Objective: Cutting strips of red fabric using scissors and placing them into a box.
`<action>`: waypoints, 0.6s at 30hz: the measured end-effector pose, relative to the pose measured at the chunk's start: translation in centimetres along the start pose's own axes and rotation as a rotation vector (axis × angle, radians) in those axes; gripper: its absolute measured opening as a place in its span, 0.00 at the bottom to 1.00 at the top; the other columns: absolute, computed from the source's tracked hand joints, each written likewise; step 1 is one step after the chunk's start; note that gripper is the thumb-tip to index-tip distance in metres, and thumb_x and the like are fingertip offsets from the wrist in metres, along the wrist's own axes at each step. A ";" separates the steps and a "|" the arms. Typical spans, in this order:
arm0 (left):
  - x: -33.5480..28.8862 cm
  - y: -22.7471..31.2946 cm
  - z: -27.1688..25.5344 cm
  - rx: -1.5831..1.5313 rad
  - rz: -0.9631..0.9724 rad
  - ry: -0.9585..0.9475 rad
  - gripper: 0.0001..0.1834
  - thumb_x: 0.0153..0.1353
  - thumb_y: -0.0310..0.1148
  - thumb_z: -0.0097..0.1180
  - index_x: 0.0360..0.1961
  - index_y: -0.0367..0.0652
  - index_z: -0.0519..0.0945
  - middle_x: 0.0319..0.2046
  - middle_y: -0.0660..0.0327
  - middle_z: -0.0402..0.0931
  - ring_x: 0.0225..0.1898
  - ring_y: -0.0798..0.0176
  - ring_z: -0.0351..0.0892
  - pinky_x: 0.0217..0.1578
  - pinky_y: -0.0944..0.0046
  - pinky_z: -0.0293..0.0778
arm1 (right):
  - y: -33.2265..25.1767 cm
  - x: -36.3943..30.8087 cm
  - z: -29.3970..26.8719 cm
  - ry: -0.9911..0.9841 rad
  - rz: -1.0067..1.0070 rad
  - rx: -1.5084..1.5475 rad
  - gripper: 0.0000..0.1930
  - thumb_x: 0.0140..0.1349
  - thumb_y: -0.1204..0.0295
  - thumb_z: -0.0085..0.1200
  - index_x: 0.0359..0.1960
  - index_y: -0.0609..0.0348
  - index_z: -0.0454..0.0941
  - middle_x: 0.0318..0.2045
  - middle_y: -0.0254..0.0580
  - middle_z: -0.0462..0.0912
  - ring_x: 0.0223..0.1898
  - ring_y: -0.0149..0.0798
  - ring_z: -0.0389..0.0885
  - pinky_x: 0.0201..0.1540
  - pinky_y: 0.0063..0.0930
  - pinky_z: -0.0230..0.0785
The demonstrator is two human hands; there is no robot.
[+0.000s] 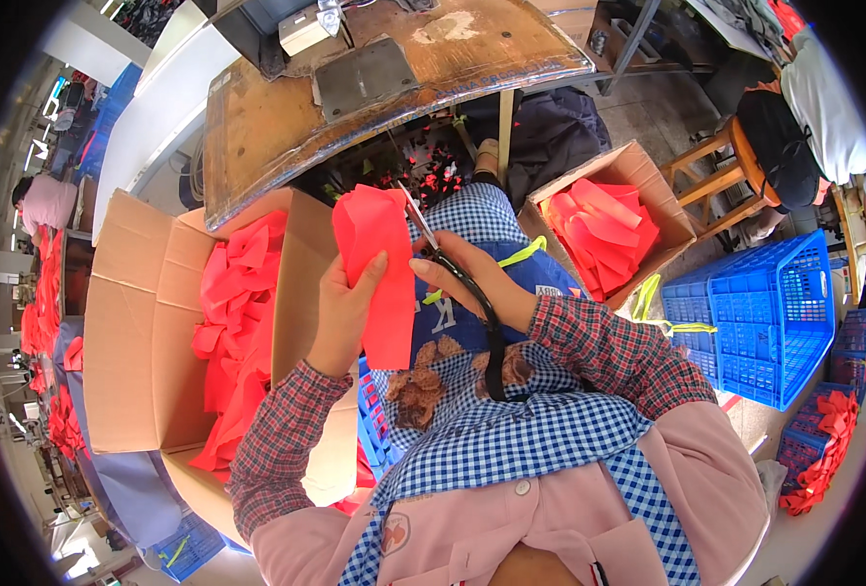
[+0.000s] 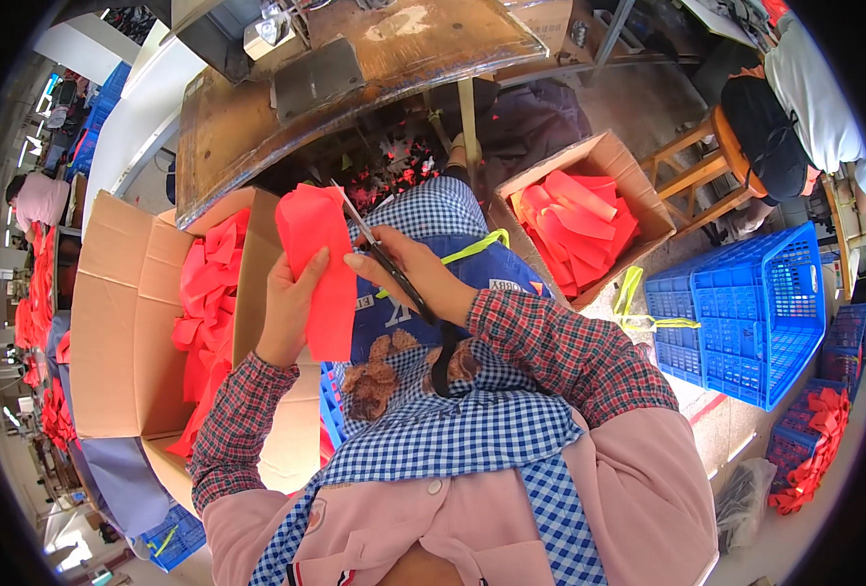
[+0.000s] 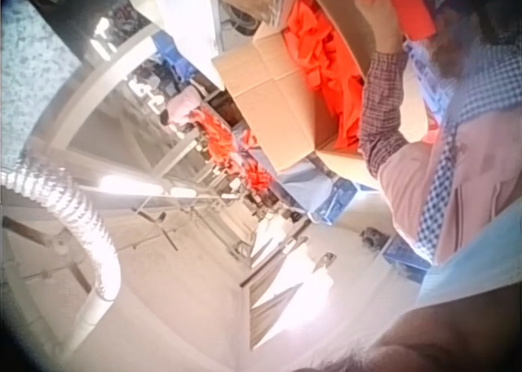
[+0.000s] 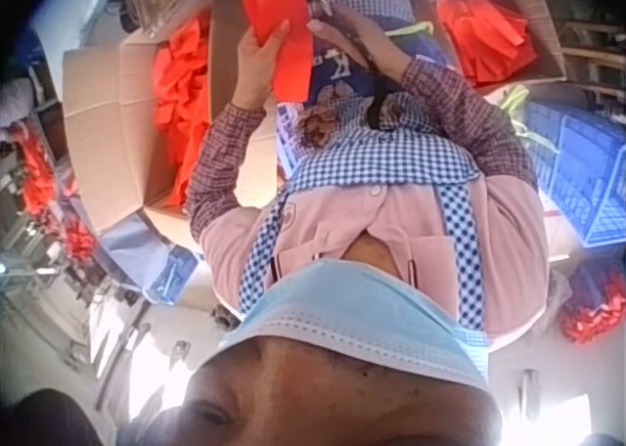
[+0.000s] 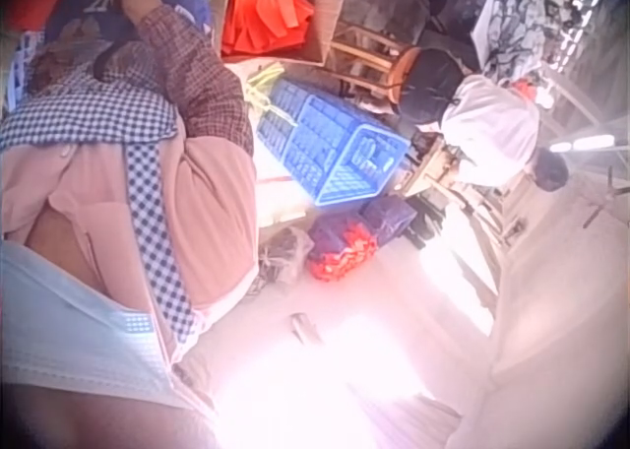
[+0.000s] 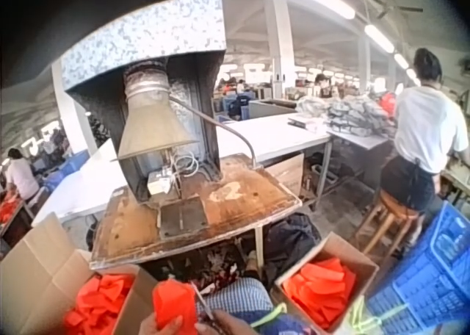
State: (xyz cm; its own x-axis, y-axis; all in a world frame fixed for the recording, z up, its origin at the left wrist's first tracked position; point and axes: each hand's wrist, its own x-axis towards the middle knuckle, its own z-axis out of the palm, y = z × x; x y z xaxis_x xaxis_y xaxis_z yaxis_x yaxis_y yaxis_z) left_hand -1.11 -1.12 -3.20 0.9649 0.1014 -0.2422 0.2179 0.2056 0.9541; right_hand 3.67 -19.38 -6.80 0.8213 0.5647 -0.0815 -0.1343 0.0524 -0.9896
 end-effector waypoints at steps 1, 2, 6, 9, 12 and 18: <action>0.0 -0.1 0.0 -0.004 0.003 0.001 0.16 0.67 0.33 0.55 0.52 0.37 0.73 0.41 0.62 0.79 0.37 0.72 0.80 0.36 0.71 0.78 | 0.1 0.0 0.1 0.014 -0.013 -0.004 0.19 0.65 0.56 0.56 0.45 0.60 0.71 0.24 0.30 0.72 0.24 0.23 0.66 0.27 0.20 0.60; 0.0 -0.2 0.1 -0.008 0.007 0.001 0.16 0.67 0.33 0.55 0.52 0.37 0.73 0.42 0.62 0.79 0.38 0.72 0.80 0.37 0.71 0.78 | 0.2 0.1 0.3 0.014 -0.014 -0.004 0.19 0.65 0.56 0.56 0.45 0.60 0.71 0.24 0.30 0.72 0.24 0.23 0.66 0.27 0.20 0.60; 0.0 -0.1 0.3 -0.002 -0.014 -0.012 0.16 0.67 0.33 0.55 0.52 0.37 0.73 0.43 0.63 0.79 0.39 0.73 0.79 0.38 0.71 0.77 | 0.5 0.2 0.3 0.036 -0.005 -0.031 0.20 0.65 0.55 0.56 0.44 0.60 0.72 0.22 0.29 0.71 0.23 0.22 0.64 0.25 0.19 0.57; -0.1 -0.2 0.4 -0.002 -0.005 -0.012 0.16 0.67 0.33 0.55 0.52 0.37 0.73 0.43 0.63 0.79 0.39 0.73 0.79 0.38 0.72 0.77 | 0.1 0.1 0.3 0.015 0.026 -0.051 0.19 0.66 0.56 0.55 0.46 0.59 0.71 0.25 0.28 0.70 0.24 0.21 0.65 0.26 0.17 0.58; -0.1 -0.2 0.4 -0.001 0.003 -0.012 0.16 0.67 0.33 0.55 0.52 0.37 0.73 0.43 0.64 0.79 0.39 0.74 0.79 0.38 0.72 0.77 | -0.5 0.0 0.4 0.019 0.056 -0.009 0.19 0.66 0.56 0.54 0.46 0.59 0.72 0.25 0.27 0.70 0.24 0.21 0.65 0.26 0.17 0.58; 0.1 -0.3 0.1 0.017 -0.006 -0.020 0.15 0.66 0.32 0.56 0.51 0.36 0.74 0.42 0.63 0.79 0.39 0.74 0.79 0.38 0.72 0.76 | -0.8 -0.3 0.3 0.068 0.062 -0.013 0.19 0.65 0.54 0.56 0.41 0.61 0.74 0.22 0.27 0.70 0.22 0.21 0.62 0.24 0.19 0.55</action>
State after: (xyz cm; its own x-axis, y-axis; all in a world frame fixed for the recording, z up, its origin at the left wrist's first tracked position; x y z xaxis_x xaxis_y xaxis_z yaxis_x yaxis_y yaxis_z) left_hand -1.05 -1.31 -3.50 0.9662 0.0804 -0.2448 0.2263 0.1896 0.9554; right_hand 3.35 -19.36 -5.94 0.8476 0.5090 -0.1500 -0.1791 0.0083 -0.9838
